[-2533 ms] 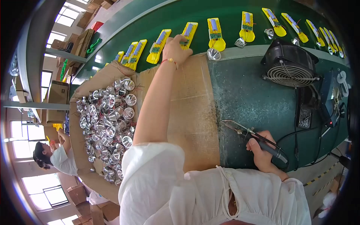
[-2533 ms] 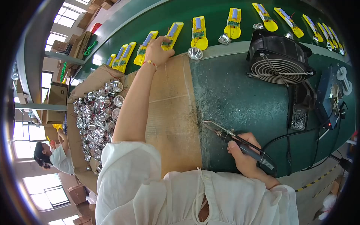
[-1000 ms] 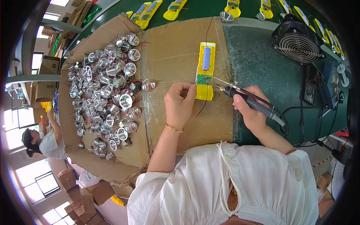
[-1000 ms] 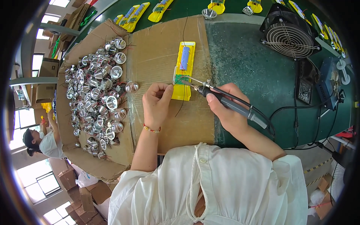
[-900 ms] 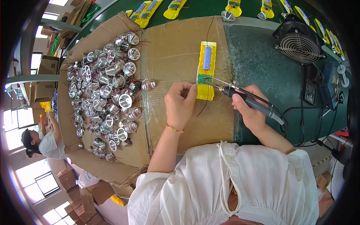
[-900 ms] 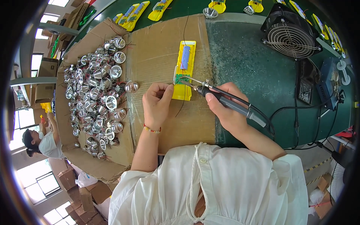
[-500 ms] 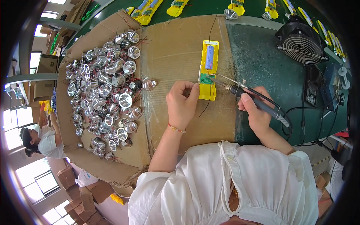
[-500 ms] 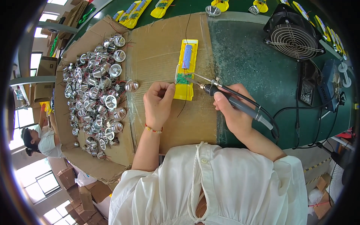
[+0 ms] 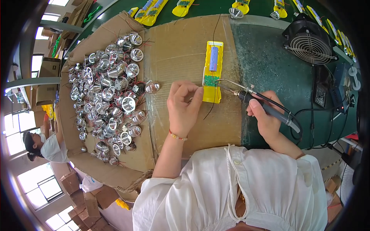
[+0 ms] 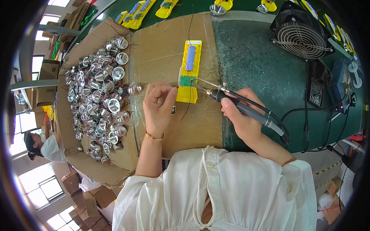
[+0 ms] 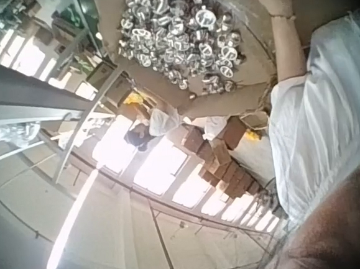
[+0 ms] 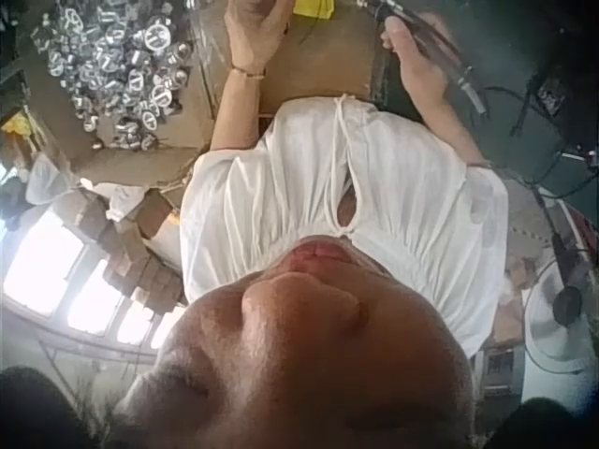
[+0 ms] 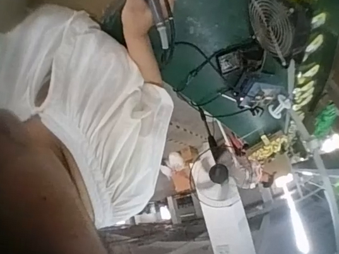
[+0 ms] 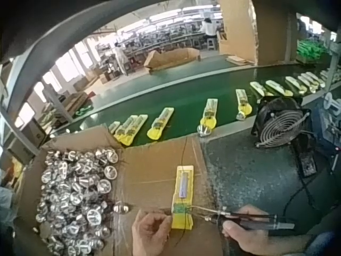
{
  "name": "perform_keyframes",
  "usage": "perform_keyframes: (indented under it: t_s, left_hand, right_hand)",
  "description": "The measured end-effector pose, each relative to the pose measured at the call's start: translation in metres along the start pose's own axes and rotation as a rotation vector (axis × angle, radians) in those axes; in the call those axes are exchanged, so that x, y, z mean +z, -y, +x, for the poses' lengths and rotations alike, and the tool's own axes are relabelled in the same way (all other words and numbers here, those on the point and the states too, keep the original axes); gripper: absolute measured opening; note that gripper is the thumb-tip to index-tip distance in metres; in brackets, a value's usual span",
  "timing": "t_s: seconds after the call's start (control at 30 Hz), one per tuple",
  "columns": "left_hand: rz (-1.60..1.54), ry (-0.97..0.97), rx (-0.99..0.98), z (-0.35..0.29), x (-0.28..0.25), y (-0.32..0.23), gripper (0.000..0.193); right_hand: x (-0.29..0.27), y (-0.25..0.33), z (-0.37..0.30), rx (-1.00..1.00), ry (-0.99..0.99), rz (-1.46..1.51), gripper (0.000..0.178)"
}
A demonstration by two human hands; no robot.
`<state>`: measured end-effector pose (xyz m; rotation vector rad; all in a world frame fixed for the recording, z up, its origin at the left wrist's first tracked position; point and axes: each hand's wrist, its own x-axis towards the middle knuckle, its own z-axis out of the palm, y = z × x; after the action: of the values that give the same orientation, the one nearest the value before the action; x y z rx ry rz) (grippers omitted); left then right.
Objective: Soldering wires onto circuit boards for flashlight assembly at a factory workstation.
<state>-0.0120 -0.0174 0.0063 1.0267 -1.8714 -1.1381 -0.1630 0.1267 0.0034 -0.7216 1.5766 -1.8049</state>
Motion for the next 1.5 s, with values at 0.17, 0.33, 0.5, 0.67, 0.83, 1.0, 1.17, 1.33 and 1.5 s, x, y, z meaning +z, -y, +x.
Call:
perform_keyframes:
  t_s: [0.17, 0.33, 0.5, 0.67, 0.83, 1.0, 1.17, 1.33, 1.5]
  left_hand:
    - [0.09, 0.12, -0.04, 0.003, 0.002, 0.0, 0.006]
    - [0.091, 0.109, -0.073, 0.003, 0.001, 0.005, 0.007]
    - [0.098, 0.106, -0.128, 0.003, 0.003, 0.002, 0.009]
    - [0.101, 0.11, -0.185, 0.005, 0.003, 0.0, 0.01]
    - [0.101, 0.108, -0.174, 0.005, 0.002, 0.001, 0.01]
    - [0.107, 0.099, -0.165, 0.005, 0.002, 0.002, 0.01]
    - [0.114, 0.097, -0.169, 0.004, 0.002, 0.003, 0.01]
    - [0.037, 0.053, -0.185, 0.004, 0.002, 0.006, 0.009]
    - [-0.041, 0.113, -0.016, 0.003, 0.0, 0.007, 0.007]
  right_hand:
    - [0.002, -0.001, 0.001, 0.023, -0.005, 0.011, 0.016]
    - [0.007, -0.006, 0.003, -0.01, 0.0, -0.003, 0.016]
    - [0.007, -0.012, 0.004, -0.016, 0.05, -0.062, 0.015]
    - [0.007, -0.007, 0.004, -0.044, 0.054, -0.135, 0.014]
    - [0.003, 0.0, 0.002, -0.114, -0.023, -0.062, 0.017]
    - [-0.002, 0.002, -0.001, -0.058, -0.01, -0.034, 0.019]
    - [-0.003, 0.0, -0.003, -0.039, 0.001, -0.038, 0.019]
    - [-0.002, -0.001, -0.003, -0.008, 0.0, -0.03, 0.017]
    - [-0.001, -0.003, -0.001, -0.022, 0.014, -0.065, 0.017]
